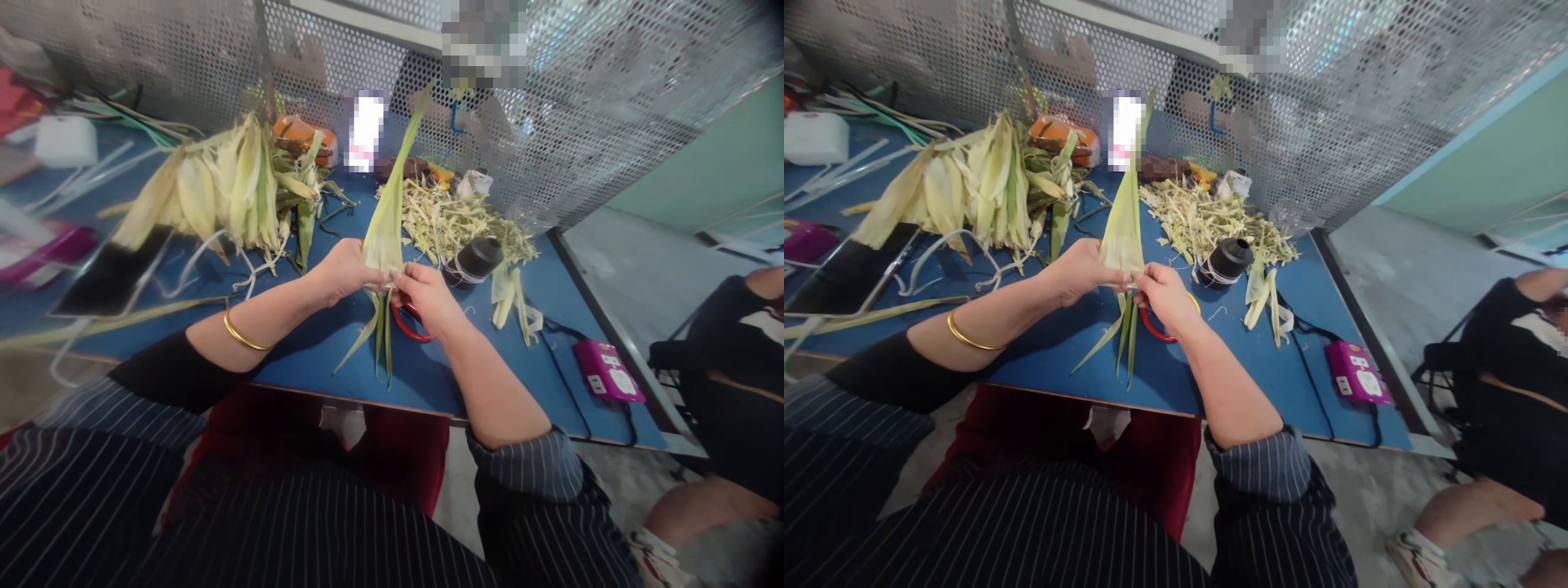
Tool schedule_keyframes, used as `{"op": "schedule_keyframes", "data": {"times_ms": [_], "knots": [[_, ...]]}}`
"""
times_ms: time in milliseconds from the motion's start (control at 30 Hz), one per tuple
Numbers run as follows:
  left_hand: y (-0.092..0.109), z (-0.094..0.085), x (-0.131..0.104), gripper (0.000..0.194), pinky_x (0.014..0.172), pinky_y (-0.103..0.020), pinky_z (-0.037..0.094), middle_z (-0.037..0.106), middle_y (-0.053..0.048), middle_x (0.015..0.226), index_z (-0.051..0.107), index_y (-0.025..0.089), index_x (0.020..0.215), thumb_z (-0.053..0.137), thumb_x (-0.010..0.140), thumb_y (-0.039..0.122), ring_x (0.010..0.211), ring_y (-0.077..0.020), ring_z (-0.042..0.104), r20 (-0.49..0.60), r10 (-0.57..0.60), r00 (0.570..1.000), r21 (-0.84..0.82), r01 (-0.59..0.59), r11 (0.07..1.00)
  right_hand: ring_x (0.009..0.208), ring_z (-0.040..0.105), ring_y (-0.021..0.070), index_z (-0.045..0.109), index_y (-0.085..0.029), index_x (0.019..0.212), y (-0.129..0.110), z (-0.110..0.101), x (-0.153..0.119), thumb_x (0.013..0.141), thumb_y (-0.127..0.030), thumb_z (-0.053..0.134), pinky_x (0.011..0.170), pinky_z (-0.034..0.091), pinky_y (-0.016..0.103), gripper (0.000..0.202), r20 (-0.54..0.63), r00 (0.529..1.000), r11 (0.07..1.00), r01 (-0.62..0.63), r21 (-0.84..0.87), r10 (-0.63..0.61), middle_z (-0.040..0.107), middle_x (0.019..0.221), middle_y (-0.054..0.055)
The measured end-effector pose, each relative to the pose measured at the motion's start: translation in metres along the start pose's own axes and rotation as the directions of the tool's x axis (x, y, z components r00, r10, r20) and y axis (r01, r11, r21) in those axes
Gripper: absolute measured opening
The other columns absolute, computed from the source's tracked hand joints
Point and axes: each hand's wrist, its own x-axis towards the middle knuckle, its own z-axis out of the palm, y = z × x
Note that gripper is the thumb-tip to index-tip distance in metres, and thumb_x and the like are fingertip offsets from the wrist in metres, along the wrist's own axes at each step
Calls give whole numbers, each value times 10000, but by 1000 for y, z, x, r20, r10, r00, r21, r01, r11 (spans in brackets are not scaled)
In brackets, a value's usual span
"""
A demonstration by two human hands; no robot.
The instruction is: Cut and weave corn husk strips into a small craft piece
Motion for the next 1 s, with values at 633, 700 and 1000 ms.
{"op": "schedule_keyframes", "data": {"times_ms": [633,700,1000], "knots": [[-8,0,4,198,538,-218,461,625,-22,649,649,76,779,726,599,106,564,-97,568,17,27,999,65,-28,998,560,504,119,531,-206,673,9,-7,5,788,-433,627,577,425,269,272,-145,955,923,200,-329,-259,547,587,-21],[-7,2,4,215,574,-243,502,648,-39,693,654,80,830,715,626,117,594,-115,604,16,-5,1000,39,4,999,544,514,122,524,-208,664,10,-8,6,801,-420,613,573,428,274,268,-139,958,930,198,-309,-251,536,575,-23],[-5,0,6,158,579,-251,518,629,-18,658,649,93,792,671,637,71,554,-100,586,1,9,1000,35,-9,999,516,489,90,516,-197,619,-8,-4,-2,700,-410,712,566,461,259,301,7,1000,996,6,90,-6,505,565,-37]]}}
